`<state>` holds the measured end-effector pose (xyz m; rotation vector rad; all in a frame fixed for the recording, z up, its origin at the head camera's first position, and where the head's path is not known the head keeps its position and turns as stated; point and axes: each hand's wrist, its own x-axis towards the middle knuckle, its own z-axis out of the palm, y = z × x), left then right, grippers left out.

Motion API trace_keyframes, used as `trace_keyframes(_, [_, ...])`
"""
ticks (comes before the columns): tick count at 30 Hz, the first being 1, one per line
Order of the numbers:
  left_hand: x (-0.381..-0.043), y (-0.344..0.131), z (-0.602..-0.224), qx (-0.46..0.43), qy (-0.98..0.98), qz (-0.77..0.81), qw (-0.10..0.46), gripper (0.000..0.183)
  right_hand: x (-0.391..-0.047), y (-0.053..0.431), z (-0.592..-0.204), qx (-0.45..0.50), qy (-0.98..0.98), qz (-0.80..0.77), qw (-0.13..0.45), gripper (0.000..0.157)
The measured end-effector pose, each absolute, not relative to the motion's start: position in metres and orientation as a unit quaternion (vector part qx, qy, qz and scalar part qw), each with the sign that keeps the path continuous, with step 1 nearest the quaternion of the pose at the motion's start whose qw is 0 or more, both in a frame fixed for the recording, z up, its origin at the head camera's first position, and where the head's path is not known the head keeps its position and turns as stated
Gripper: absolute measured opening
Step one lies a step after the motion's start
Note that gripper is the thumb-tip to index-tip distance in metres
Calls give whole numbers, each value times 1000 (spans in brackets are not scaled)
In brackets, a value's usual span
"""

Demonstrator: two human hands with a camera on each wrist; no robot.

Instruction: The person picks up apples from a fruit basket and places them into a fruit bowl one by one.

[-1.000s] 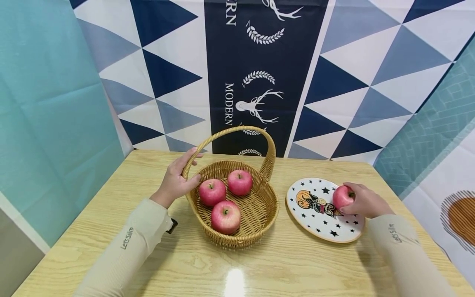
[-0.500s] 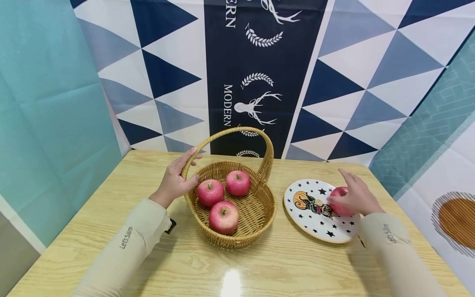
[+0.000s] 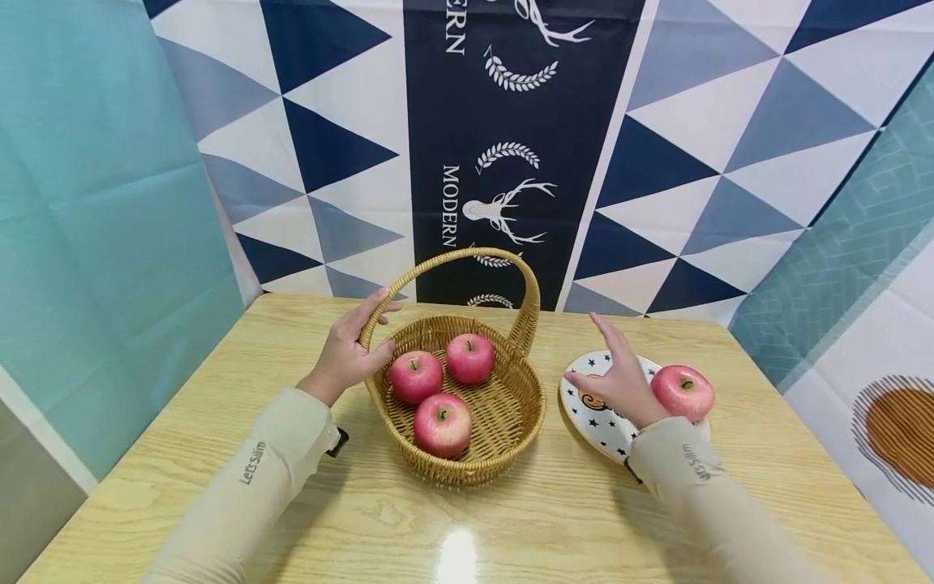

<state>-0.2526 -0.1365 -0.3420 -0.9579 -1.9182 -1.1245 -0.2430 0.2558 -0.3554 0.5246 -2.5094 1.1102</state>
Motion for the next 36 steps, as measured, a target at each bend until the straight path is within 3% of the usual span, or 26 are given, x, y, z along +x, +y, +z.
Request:
trace_keyframes(5, [-252, -137, -343, -367, -745, -436, 347, 87, -238, 222, -366, 226, -847, 417, 239, 97])
trace_keyframes(9, [-252, -137, -343, -368, -745, -438, 343, 88, -232, 195, -368, 248, -838, 424, 237, 105])
trace_keyframes(12, [-251, -138, -344, -365, -745, -441, 342, 86, -228, 174, -365, 215, -842, 455, 192, 107])
trace_keyframes(19, [-251, -137, -342, -367, -746, -436, 345, 80, -217, 128, -355, 36, -783, 621, 28, 108])
trace_keyframes(26, [-250, -137, -345, -365, -742, -446, 342, 82, -207, 104, -366, 39, -786, 606, -114, 107])
trace_keyframes(36, [-252, -134, -344, -366, -743, -440, 347, 82, -213, 97, -377, 47, -813, 556, -170, 99])
